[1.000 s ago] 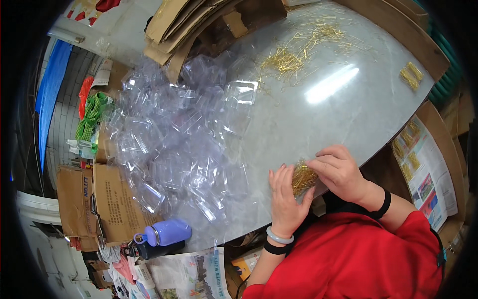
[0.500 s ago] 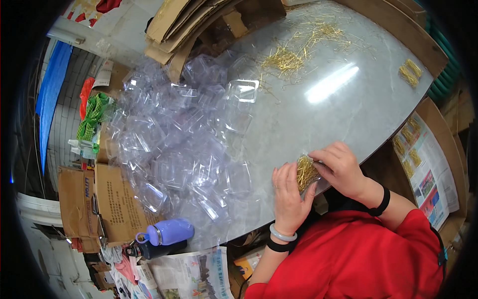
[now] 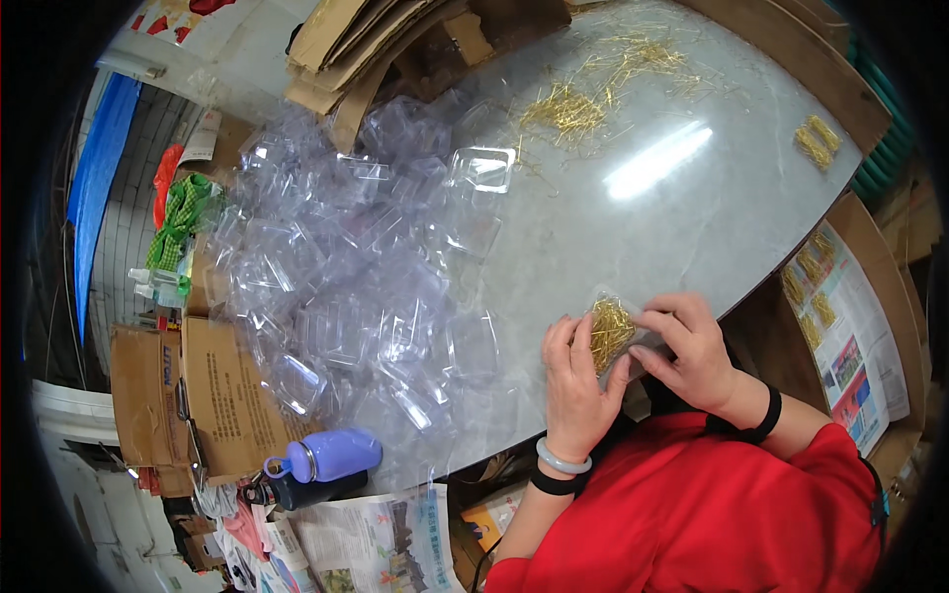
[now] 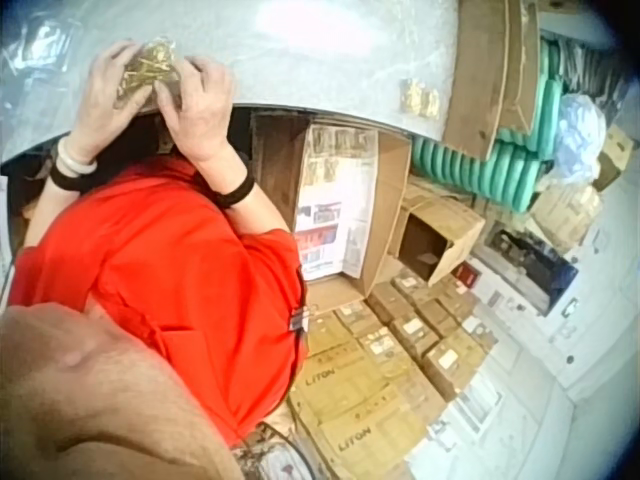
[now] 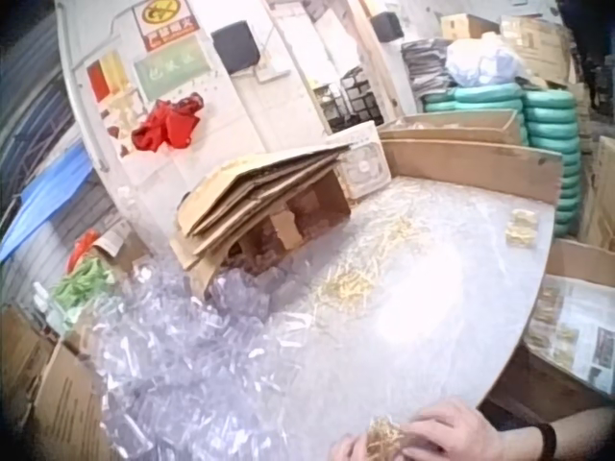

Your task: The recorder is sorting small gold-colored metal pins and placing them into clear plastic containers at a workstation.

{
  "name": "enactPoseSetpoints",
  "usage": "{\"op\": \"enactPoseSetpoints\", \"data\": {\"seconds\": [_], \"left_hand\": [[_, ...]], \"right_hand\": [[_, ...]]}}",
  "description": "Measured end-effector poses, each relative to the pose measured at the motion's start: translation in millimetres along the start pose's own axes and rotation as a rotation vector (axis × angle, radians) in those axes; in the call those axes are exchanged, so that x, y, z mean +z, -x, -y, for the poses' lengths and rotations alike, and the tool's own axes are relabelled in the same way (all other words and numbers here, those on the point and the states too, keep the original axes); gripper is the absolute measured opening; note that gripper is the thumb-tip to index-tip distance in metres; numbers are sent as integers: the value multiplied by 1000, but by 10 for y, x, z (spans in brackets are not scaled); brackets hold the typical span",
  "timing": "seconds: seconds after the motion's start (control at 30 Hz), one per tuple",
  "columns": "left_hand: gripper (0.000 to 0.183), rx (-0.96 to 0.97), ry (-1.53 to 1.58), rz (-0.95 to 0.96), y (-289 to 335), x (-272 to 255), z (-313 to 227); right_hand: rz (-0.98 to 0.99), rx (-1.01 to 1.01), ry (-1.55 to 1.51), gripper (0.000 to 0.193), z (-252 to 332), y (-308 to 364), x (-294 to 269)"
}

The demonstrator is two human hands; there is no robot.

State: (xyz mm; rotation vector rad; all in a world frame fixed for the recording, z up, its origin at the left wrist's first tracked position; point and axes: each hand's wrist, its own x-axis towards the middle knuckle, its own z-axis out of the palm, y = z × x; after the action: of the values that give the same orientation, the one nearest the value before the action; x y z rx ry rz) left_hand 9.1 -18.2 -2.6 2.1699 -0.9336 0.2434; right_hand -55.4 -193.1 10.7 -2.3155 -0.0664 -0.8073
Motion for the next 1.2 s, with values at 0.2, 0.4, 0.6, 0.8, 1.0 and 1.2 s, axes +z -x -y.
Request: {"op": "enactPoseSetpoints", "data": {"seconds": [0.2,0.4,0.6,0.8,1.0,1.2], "left_hand": [[59,16,-23,28,-13,-13,-25],[57,12,-36,42,-10,-38,-23],[58,14,-15,49,-33,-17,-45],[56,34,-43,45,0,-19,3],[56,35,-56,59,14,-11,28],[58,14,-7,15,25,4,37]], "right_hand": [[137,-130,66,25,-59,-34,33],[222,-219,187,13,-41,-222,-91],[285,-141,50,17,-123,-211,51],[125,-125,63,36,-70,-306,61],[217,-33,-26,49,-68,-153,77],[208,-18,-90,46,-12,-122,121]]}}
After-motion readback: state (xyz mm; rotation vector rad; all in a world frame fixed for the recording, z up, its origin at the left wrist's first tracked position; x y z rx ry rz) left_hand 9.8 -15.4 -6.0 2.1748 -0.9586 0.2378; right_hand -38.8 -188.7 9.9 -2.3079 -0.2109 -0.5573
